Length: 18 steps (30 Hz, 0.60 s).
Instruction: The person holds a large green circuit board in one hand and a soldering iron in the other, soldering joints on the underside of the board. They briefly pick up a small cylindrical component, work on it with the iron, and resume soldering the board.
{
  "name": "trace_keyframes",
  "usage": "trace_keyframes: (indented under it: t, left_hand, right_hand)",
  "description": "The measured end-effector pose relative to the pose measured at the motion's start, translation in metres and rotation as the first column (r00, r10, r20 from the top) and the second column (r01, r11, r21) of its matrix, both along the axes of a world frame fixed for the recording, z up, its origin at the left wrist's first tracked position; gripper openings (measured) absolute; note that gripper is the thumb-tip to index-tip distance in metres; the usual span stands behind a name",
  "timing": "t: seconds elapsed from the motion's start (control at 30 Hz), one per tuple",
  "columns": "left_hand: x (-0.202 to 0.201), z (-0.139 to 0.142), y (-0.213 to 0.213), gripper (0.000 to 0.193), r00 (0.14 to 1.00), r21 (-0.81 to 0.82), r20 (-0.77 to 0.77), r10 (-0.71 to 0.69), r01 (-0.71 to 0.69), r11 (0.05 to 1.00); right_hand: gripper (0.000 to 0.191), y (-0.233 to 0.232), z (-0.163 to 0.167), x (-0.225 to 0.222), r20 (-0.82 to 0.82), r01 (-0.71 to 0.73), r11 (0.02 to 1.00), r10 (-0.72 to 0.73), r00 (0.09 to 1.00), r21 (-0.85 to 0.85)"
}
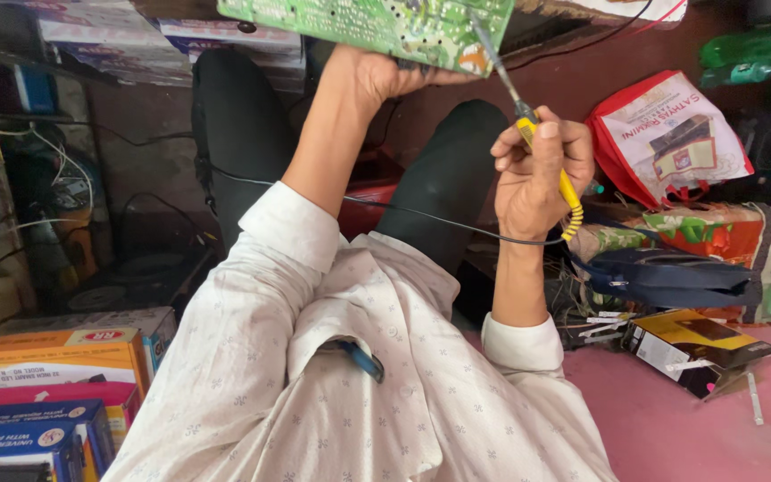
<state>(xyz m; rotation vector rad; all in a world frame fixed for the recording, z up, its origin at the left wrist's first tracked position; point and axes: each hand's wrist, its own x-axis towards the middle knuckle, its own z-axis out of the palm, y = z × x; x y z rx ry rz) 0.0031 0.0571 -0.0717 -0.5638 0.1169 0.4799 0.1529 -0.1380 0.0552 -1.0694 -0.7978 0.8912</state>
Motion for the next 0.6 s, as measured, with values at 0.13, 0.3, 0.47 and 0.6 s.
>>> trace_keyframes:
  t: [0.13,0.3,0.47,0.6]
  left_hand:
    - [-0.001,0.005,0.003,0.068,0.998,0.077,-0.056,0.037,-0.033,0.996]
    - [-0.002,0.011,0.000,0.064,0.997,0.068,-0.048,0.057,-0.054,0.996]
    - [-0.001,0.010,-0.008,0.060,0.993,0.094,-0.084,0.082,-0.074,0.993]
    - [0.005,0.009,-0.015,0.053,0.993,0.087,-0.073,0.088,-0.082,0.993]
  right_hand:
    - [0.020,0.003,-0.001,-0.005,-0.020,0.073,0.996,-0.072,0.997,0.054]
    - [0.019,0.008,0.001,-0.004,-0.007,0.076,0.996,-0.076,0.997,0.053]
    - [0.019,0.009,0.003,-0.006,-0.018,0.068,0.997,-0.068,0.998,0.024]
    - [0.018,0.007,0.006,-0.008,-0.019,0.071,0.997,-0.070,0.997,0.024]
